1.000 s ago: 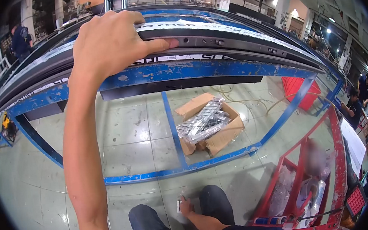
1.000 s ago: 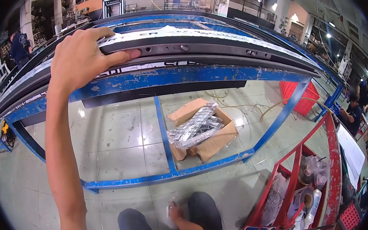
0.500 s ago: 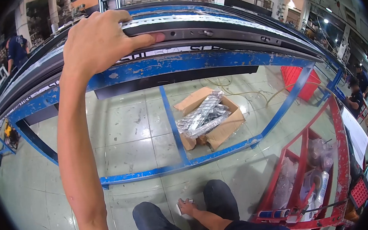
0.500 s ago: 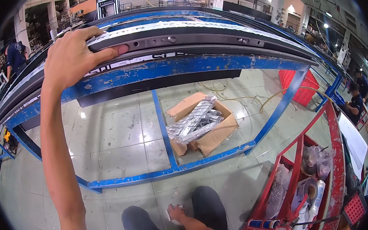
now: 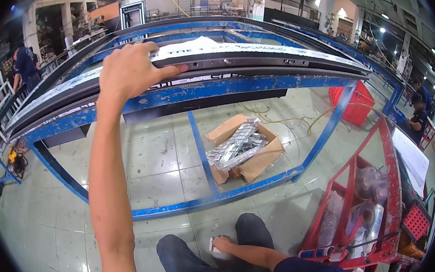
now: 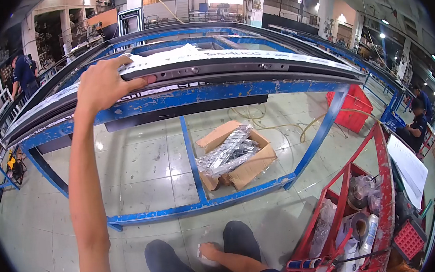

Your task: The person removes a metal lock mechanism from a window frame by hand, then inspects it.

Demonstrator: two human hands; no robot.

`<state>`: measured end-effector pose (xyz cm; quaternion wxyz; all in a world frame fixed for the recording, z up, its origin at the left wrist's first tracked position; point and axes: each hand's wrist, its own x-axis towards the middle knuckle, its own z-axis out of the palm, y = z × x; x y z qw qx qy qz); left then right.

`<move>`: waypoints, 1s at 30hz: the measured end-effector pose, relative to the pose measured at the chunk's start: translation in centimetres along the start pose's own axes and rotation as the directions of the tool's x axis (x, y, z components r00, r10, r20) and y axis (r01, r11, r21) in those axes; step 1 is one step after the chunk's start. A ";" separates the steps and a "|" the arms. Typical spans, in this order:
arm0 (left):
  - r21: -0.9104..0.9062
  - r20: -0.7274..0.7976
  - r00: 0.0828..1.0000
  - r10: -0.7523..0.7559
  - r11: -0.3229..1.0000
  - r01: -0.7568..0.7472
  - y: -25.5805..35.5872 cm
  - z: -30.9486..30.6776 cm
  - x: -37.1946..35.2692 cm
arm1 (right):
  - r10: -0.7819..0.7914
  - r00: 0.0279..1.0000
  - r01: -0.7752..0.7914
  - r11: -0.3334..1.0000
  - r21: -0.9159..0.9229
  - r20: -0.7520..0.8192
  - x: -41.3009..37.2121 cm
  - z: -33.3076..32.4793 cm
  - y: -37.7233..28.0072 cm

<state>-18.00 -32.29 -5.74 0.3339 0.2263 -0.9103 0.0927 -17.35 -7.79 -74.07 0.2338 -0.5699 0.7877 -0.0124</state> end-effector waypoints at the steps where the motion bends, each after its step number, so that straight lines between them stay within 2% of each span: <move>1: -0.011 -0.002 1.000 0.004 1.000 -0.004 -0.1 0.1 0.0 | -0.001 0.999 0.004 0.999 0.047 -0.049 -0.8 -1.6 0.1; 3: -0.038 -0.013 1.000 0.006 0.999 -0.006 -0.5 0.4 0.1 | 0.002 0.989 0.017 0.991 0.130 -0.146 -2.1 -5.8 0.8; 4: -0.039 0.007 1.000 -0.004 0.999 0.005 -0.4 0.3 0.2 | 0.095 0.983 -0.065 0.981 0.183 -0.160 -1.8 -7.5 1.1; 6: -0.074 0.011 1.000 -0.013 0.997 0.014 -0.2 -0.2 -0.2 | 0.025 0.928 0.089 0.953 0.289 -0.371 -0.9 -12.5 2.8; 7: -0.091 0.012 1.000 -0.019 0.996 0.020 -0.2 -0.3 -0.2 | -0.042 0.805 0.187 0.964 0.186 -0.592 -1.3 -17.5 2.6; 8: -0.061 0.034 0.999 -0.036 0.997 0.038 -0.3 -0.2 -0.1 | -0.052 0.647 0.350 0.907 0.236 -0.760 -1.9 -23.2 1.7; 9: -0.067 0.035 0.999 -0.039 0.997 0.041 -0.3 -0.3 -0.1 | -0.021 0.597 0.357 0.902 0.242 -0.802 -3.2 -29.2 0.5; 10: -0.070 0.038 0.999 -0.038 0.997 0.041 -0.3 -0.3 -0.1 | 0.028 0.490 0.384 0.890 0.245 -0.871 -4.2 -34.1 -0.6; 11: -0.072 0.042 0.999 -0.034 0.997 0.037 -0.4 -0.3 -0.1 | 0.080 0.417 0.423 0.864 0.271 -0.906 -5.5 -38.7 -1.8; 12: -0.071 0.000 1.000 -0.025 0.997 0.025 -0.5 0.1 -0.1 | 0.106 0.266 0.483 0.845 0.228 -0.958 -8.3 -43.6 -4.7; 14: -0.082 -0.002 1.000 -0.024 0.996 0.023 -0.6 0.1 -0.1 | 0.049 0.077 0.465 0.881 0.080 -0.996 -10.8 -49.6 -7.2; 16: -0.089 0.000 1.000 -0.023 0.996 0.023 -0.5 0.1 -0.2 | 0.035 -0.117 0.503 0.864 -0.029 -0.993 -11.3 -53.1 -8.9; 19: -0.090 -0.001 1.000 -0.030 0.996 0.029 -0.3 -0.2 -0.3 | 0.005 -0.308 0.479 0.865 -0.151 -0.951 -10.5 -56.7 -11.0; 22: -0.099 0.007 0.999 -0.034 0.994 0.035 -0.4 -0.3 -0.3 | 0.068 -0.436 0.504 0.845 -0.180 -0.898 -7.7 -58.6 -11.6; 25: -0.110 0.019 0.999 -0.043 0.993 0.044 -0.3 -0.6 -0.4 | 0.082 -0.407 0.454 0.882 -0.124 -0.910 -6.6 -59.5 -11.7; 30: -0.103 -0.017 1.000 -0.021 0.995 0.019 -0.9 0.4 0.0 | 0.176 -0.363 0.491 0.871 -0.027 -0.915 -6.4 -60.1 -12.8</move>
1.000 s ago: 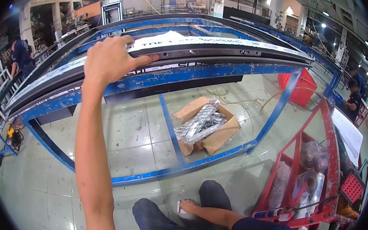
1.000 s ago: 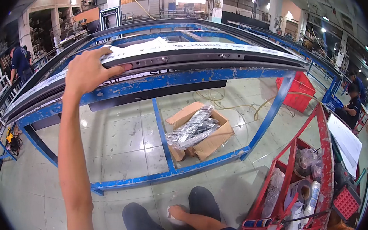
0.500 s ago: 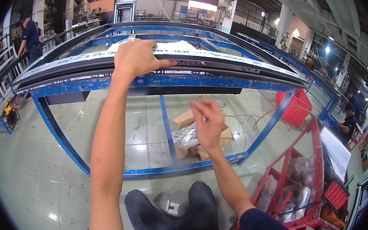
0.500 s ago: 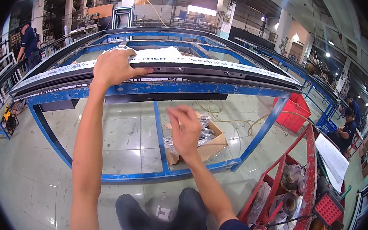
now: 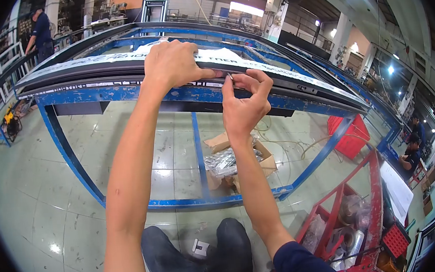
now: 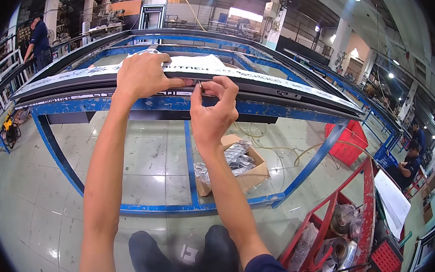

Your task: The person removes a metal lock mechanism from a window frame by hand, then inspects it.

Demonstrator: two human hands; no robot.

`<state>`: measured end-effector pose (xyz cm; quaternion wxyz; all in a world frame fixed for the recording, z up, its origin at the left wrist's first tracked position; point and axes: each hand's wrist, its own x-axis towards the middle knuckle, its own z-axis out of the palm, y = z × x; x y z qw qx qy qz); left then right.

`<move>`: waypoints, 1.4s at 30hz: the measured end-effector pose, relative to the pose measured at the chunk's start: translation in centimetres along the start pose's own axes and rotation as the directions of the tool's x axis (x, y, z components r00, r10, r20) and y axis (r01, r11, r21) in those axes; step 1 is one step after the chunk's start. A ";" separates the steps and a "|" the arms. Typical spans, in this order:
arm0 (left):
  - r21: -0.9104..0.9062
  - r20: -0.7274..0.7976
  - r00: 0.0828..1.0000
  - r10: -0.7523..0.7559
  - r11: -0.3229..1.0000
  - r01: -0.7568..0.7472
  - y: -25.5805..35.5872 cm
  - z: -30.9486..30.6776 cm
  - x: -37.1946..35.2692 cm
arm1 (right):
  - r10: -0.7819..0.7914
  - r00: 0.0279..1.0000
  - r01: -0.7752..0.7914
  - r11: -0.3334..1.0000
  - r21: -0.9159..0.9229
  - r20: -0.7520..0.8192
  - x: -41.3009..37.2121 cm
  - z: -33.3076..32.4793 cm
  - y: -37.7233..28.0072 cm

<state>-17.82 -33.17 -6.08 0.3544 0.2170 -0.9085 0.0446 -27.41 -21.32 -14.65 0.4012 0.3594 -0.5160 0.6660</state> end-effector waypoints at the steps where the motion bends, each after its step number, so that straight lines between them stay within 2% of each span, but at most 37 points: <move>1: 0.000 -0.005 1.000 0.002 1.000 -0.002 0.0 0.1 -0.1 | 0.026 1.000 -0.026 1.000 0.001 0.007 0.2 0.1 -0.2; 5: -0.004 -0.056 0.998 0.025 1.000 -0.025 0.0 0.3 -0.1 | 0.079 0.997 -0.079 0.996 0.030 0.015 0.0 0.1 -0.3; 12: -0.005 -0.024 1.000 -0.008 1.000 0.008 0.2 -0.1 -0.3 | -0.042 0.998 0.044 0.998 0.046 -0.046 -0.4 0.4 0.6; 19: -0.023 0.009 1.000 -0.014 1.000 0.014 0.4 -0.6 -0.2 | -0.027 0.998 0.028 0.999 0.017 -0.055 -0.4 0.4 0.2; 22: -0.018 -0.016 1.000 -0.013 1.000 0.013 0.4 -0.5 -0.3 | 0.000 0.999 0.000 1.000 0.014 -0.052 -0.3 0.3 -0.2; 25: -0.016 -0.120 0.992 0.038 0.999 -0.040 -0.1 0.5 -0.1 | 0.014 0.999 -0.014 1.000 0.008 -0.045 -0.2 0.2 -0.3; 33: -0.003 -0.139 0.989 0.056 0.998 -0.057 0.0 0.6 -0.1 | 0.031 0.999 -0.032 0.999 -0.037 -0.025 0.1 0.1 -0.4; 39: 0.005 -0.114 0.992 0.062 0.998 -0.061 0.0 0.5 -0.2 | 0.101 0.995 -0.101 0.995 0.001 -0.013 0.1 0.1 -0.8; 42: 0.013 -0.100 0.993 0.056 0.998 -0.055 0.2 0.3 -0.2 | 0.069 0.997 -0.070 0.997 -0.025 -0.021 0.1 0.0 -1.0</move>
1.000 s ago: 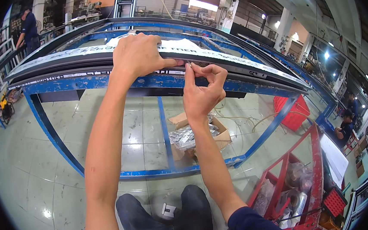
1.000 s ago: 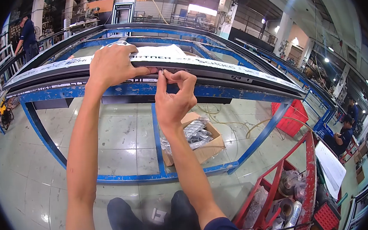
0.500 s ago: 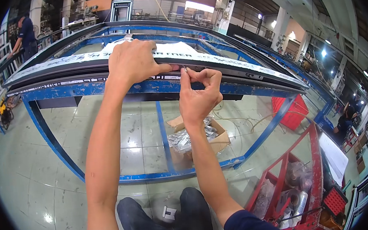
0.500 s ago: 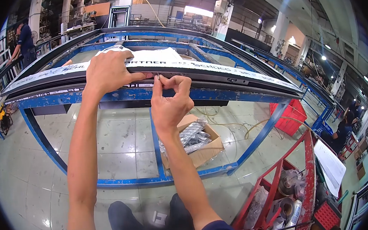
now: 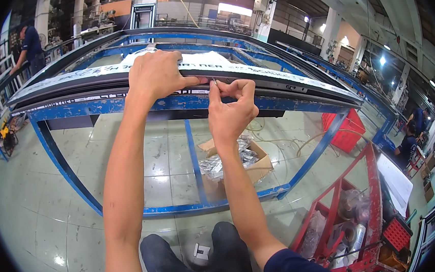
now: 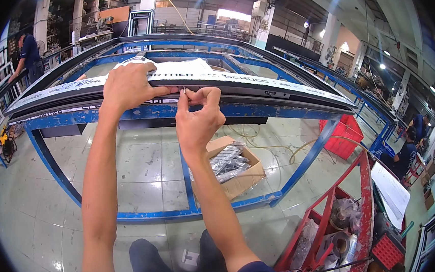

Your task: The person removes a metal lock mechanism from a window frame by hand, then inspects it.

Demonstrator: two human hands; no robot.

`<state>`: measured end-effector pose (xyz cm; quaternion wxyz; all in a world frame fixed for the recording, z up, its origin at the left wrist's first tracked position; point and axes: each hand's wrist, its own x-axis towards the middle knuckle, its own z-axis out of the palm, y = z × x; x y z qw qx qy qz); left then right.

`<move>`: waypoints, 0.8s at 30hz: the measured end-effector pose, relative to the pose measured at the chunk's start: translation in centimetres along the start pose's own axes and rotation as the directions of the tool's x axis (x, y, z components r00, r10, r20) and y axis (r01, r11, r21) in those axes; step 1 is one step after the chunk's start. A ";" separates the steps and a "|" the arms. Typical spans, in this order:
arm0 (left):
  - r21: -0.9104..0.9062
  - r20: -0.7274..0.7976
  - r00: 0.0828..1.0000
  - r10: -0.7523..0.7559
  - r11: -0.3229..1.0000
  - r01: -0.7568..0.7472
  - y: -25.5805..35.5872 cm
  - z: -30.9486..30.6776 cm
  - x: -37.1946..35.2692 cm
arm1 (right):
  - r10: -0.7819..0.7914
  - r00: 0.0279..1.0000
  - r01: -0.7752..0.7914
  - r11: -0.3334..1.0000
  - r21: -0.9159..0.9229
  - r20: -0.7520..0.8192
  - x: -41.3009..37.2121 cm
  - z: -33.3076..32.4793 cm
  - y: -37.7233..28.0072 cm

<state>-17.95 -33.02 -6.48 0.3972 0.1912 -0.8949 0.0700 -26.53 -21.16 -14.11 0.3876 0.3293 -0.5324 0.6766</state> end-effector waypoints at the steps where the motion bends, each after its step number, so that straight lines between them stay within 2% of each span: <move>1: 0.003 0.003 1.000 -0.002 1.000 0.002 0.1 -0.1 0.0 | 0.013 1.000 -0.013 1.000 0.006 0.003 0.0 0.0 0.0; 4: 0.017 0.116 0.992 -0.053 0.999 0.051 0.4 -0.8 0.2 | 0.026 1.000 -0.027 1.000 0.013 0.005 0.0 0.0 0.1; 7: 0.023 0.133 0.989 -0.066 0.998 0.064 0.6 -0.9 0.1 | 0.017 1.000 -0.017 1.000 0.011 -0.003 -0.1 0.2 0.4; 11: 0.035 0.103 0.994 -0.045 0.999 0.042 0.6 -0.8 0.1 | 0.031 0.999 -0.032 0.998 -0.057 -0.015 -0.1 0.4 0.8; 19: 0.031 0.096 0.995 -0.032 0.999 0.029 1.4 -1.3 -0.1 | -0.004 1.000 0.004 0.999 0.032 -0.008 0.0 0.4 0.8; 24: 0.059 0.105 0.994 -0.041 0.998 0.035 1.6 -1.5 -0.3 | 0.034 0.999 -0.035 0.999 0.041 0.024 0.1 0.3 0.7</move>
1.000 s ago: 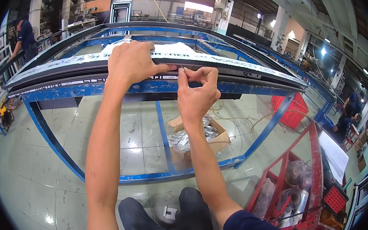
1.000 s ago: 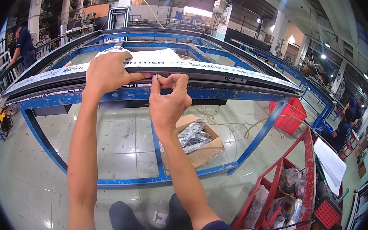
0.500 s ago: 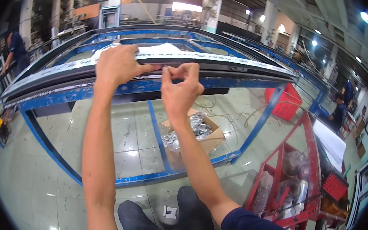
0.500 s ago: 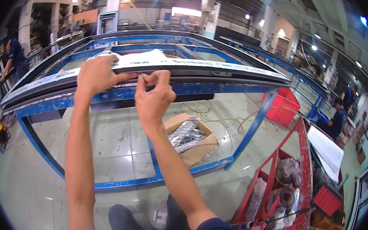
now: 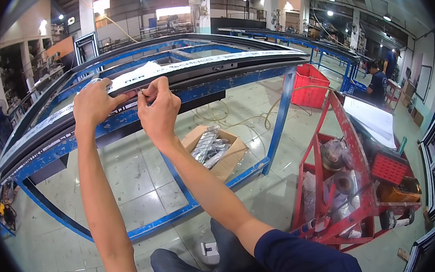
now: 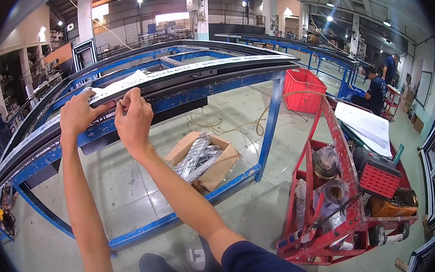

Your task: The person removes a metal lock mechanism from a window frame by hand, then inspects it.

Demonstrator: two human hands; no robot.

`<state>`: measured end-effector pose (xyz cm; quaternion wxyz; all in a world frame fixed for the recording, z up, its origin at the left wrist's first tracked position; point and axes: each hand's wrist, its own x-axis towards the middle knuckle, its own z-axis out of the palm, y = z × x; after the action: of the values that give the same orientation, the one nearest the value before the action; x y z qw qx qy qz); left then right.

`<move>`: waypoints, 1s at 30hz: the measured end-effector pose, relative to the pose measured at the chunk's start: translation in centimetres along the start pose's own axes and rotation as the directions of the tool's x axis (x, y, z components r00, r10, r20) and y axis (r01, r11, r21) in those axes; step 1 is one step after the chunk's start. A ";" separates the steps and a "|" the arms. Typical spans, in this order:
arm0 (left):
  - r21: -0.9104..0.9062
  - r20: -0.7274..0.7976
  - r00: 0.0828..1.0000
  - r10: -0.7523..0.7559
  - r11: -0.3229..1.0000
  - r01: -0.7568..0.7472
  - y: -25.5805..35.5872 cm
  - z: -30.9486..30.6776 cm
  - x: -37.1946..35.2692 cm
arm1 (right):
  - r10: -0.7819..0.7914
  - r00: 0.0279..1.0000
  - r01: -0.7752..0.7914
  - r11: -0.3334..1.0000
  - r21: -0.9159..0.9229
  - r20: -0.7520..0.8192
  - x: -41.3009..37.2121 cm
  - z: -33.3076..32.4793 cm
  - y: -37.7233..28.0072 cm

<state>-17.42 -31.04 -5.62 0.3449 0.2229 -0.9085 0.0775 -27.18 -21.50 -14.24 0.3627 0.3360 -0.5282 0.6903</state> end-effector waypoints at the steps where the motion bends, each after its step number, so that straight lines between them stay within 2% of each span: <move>1: 0.000 -0.003 1.000 0.005 1.000 -0.005 0.0 0.0 0.0 | 0.000 1.000 0.000 1.000 -0.005 0.002 0.0 0.0 0.0; 5: 0.018 -0.021 0.998 0.061 0.998 -0.060 -0.8 0.4 0.3 | 0.012 1.000 -0.012 0.999 -0.031 0.006 0.0 0.0 -0.2; 6: 0.026 0.042 0.999 0.031 0.999 -0.032 -0.8 0.4 0.5 | 0.008 1.000 -0.009 0.999 -0.045 -0.010 0.1 0.0 -0.2; 7: 0.019 0.040 0.998 0.045 0.999 -0.046 -0.8 0.4 0.6 | -0.037 0.999 0.034 0.997 -0.074 -0.039 0.1 0.0 -0.1; 11: 0.023 0.060 0.998 0.027 0.999 -0.029 -1.4 0.9 0.7 | -0.039 0.998 0.033 0.995 -0.091 -0.059 0.0 -0.1 -1.0; 17: 0.019 0.025 0.999 0.025 0.999 -0.026 -1.3 1.0 0.5 | -0.034 0.999 0.033 0.999 -0.042 -0.017 -0.1 -0.2 -1.0; 20: 0.025 0.060 0.998 0.005 1.000 -0.007 -1.3 0.9 0.5 | -0.034 0.999 0.034 0.999 -0.038 -0.009 0.0 -0.2 -1.1; 24: 0.025 0.078 0.997 -0.004 1.000 0.002 -1.2 0.8 0.5 | -0.073 0.997 0.073 0.991 -0.112 -0.002 0.1 -0.4 -1.1; 27: 0.005 0.093 0.996 -0.003 1.000 0.003 -1.3 0.5 0.4 | -0.037 0.992 0.058 0.983 0.173 -0.120 -0.5 -1.3 -1.4; 28: 0.010 0.099 0.995 -0.005 1.000 0.004 -1.2 0.3 0.3 | -0.098 0.988 0.113 0.985 0.129 -0.116 -1.4 -2.6 -0.9; 30: 0.011 0.103 0.994 -0.023 1.000 0.022 -1.0 -0.1 0.2 | -0.023 0.995 0.047 0.966 0.254 -0.095 -5.2 -5.1 -0.1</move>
<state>-17.07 -31.95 -5.40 0.2973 0.2386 -0.9221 0.0662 -24.86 -17.28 -19.75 0.3522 0.3572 -0.4115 0.7609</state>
